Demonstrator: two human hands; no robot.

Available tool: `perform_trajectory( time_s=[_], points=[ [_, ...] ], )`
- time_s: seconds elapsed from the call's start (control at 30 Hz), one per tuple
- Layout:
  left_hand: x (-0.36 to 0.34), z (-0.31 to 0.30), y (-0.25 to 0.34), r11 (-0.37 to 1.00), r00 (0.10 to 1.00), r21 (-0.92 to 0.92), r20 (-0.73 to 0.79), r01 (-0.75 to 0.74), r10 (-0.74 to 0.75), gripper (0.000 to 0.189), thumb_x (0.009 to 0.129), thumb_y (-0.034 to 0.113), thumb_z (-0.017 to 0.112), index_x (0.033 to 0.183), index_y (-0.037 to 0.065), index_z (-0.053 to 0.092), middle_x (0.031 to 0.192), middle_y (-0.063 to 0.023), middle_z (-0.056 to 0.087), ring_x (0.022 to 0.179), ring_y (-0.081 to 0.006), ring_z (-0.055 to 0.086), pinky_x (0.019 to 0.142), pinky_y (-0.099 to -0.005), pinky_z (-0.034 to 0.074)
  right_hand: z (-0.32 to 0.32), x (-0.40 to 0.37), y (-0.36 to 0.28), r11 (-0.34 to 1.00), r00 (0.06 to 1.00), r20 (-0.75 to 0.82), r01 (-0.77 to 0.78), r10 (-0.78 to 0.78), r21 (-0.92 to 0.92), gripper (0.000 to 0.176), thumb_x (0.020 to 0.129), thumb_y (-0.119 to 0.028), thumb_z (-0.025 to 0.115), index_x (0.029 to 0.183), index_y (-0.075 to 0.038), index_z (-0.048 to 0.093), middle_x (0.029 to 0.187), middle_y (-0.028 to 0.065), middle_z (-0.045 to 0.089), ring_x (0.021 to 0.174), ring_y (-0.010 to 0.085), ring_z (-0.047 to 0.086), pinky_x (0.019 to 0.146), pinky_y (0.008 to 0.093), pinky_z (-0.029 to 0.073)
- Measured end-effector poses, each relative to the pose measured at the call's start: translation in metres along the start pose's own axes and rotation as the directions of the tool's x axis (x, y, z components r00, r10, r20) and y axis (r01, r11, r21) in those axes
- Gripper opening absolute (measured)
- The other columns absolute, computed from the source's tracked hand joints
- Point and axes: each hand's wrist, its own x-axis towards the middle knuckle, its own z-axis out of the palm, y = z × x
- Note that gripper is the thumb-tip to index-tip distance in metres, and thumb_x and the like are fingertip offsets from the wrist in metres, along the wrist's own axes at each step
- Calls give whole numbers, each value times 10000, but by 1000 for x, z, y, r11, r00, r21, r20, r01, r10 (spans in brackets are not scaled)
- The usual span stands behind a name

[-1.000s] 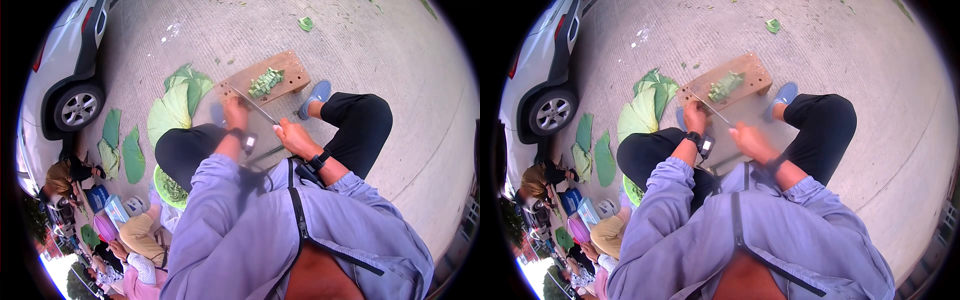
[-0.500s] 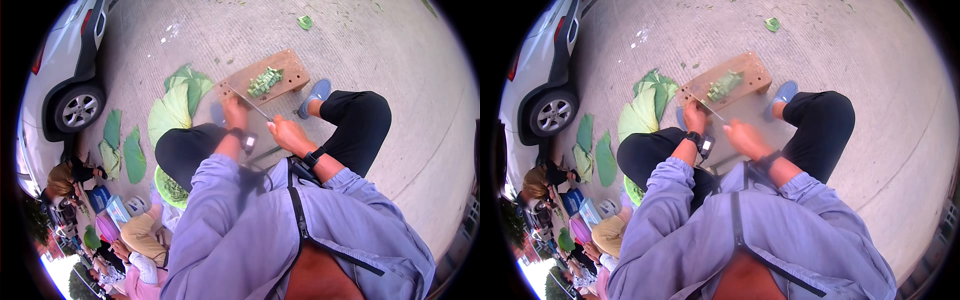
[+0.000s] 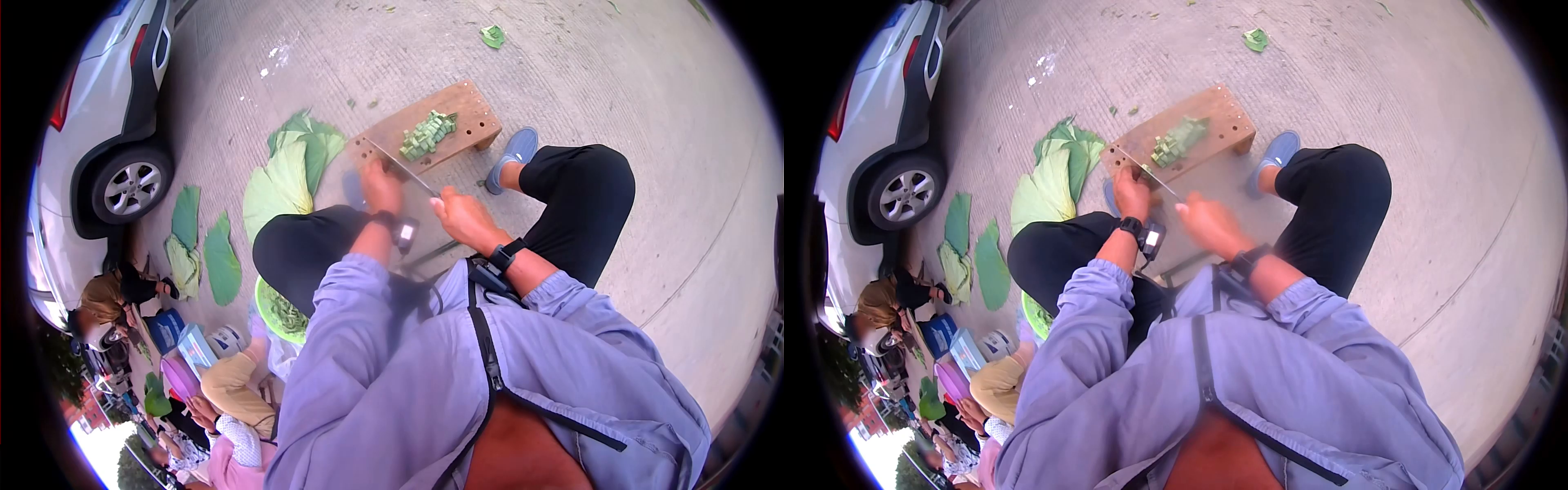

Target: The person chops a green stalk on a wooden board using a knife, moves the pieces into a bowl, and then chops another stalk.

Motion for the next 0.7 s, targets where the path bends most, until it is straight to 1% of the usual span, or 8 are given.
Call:
perform_trajectory(
  time_s=[0.1,0.17,0.3,0.37,0.4,0.47,0.7],
  points=[
    [-1,-2,1,1000,1000,27,-5,2,-2,207,779,22,636,980,13,684,1013,-190,649,992,-384,596,897,-446,474,-1,0,-1,1000,1000,-9,15,-15,13,432,1024,-373,454,1051,51,538,849,352,644,839,546,620,776,615,450],
    [-1,-4,-1,998,1000,63,11,-30,29,212,780,21,633,985,15,686,1032,-186,652,993,-381,602,897,-443,480,-1,0,-1,998,1000,-12,16,-15,59,428,1026,-375,452,1057,44,532,838,343,644,826,540,619,762,614,445],
    [-2,-2,-6,998,1000,61,-1,-19,19,200,785,25,624,974,22,690,1031,-179,661,990,-377,608,889,-445,485,-3,0,0,999,1000,-10,7,-6,49,424,1028,-381,451,1060,35,528,826,333,644,814,534,620,751,610,443],
    [0,-2,-6,995,1000,97,-14,1,0,157,794,96,690,944,52,705,985,-144,696,972,-346,643,859,-437,499,-4,-1,0,999,1000,4,-29,28,31,427,1028,-388,453,1057,31,528,819,324,647,812,528,623,746,605,447],
    [0,-3,-4,995,1000,97,-14,3,-2,157,794,96,690,944,52,705,985,-144,696,972,-346,643,859,-437,499,-5,-1,-1,999,1000,6,-28,28,29,427,1028,-388,453,1057,31,528,819,324,647,812,528,623,746,605,447],
    [-2,-4,-1,996,1000,83,23,13,-15,204,799,33,603,984,38,691,1011,-169,674,1004,-372,611,885,-452,488,-7,-3,-2,999,1000,9,-30,30,35,429,1026,-392,457,1041,31,527,808,320,646,810,523,626,744,604,447],
    [0,-5,0,996,999,75,35,39,-41,164,799,30,606,949,35,675,1004,-172,666,1003,-380,609,879,-456,489,-8,-7,4,999,999,-30,-21,22,42,413,1020,-395,472,1027,13,534,803,315,645,807,518,625,743,595,451]
  ],
)
